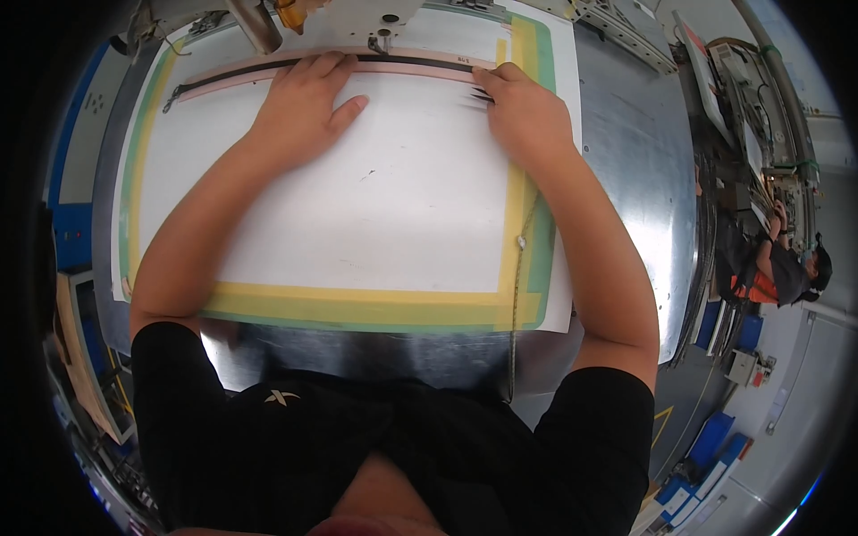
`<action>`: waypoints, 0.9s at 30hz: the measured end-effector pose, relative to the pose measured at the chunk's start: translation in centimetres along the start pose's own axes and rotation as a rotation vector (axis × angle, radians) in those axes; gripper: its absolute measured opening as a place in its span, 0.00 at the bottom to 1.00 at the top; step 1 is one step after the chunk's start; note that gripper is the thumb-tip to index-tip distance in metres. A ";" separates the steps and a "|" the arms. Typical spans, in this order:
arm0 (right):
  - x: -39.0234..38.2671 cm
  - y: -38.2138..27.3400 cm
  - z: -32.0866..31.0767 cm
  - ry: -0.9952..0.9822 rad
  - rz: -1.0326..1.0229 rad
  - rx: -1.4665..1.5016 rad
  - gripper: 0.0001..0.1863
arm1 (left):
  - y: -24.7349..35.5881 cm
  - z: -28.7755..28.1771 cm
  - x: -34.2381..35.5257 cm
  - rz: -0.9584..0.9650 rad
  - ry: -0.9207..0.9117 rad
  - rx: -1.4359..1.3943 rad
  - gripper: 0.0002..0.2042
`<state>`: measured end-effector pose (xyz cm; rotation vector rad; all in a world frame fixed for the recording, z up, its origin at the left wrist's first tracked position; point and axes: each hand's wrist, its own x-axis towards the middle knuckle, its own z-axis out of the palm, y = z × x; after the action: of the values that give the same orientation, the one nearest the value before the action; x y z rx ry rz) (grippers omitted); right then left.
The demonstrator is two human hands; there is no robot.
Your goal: Aligning zipper strips on a template and processing them through an automated sewing machine.
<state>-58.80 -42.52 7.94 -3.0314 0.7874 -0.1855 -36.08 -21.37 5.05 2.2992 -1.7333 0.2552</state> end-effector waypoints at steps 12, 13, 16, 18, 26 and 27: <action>1.9 -3.1 1.2 0.012 -0.051 0.025 0.25 | -0.9 1.0 -0.3 0.030 0.094 0.017 0.23; 2.0 -3.2 1.1 0.008 -0.060 0.027 0.25 | -0.7 1.0 -0.2 0.029 0.089 0.017 0.24; 2.3 -3.4 1.1 -0.005 -0.075 0.034 0.25 | -0.2 0.8 -0.1 0.006 0.027 0.005 0.26; 2.6 -3.6 1.2 -0.003 -0.084 0.027 0.26 | 0.1 0.7 0.0 0.000 0.008 0.003 0.27; 2.9 -4.1 1.6 0.023 -0.128 0.047 0.25 | 1.8 1.4 0.9 0.002 -0.003 -0.007 0.26; 3.0 -4.2 1.6 0.021 -0.122 0.047 0.25 | 1.9 1.4 1.0 0.006 0.007 -0.001 0.26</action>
<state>-53.98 -40.28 6.78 -3.0391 0.5899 -0.2334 -37.61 -23.16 4.18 2.2898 -1.7363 0.2634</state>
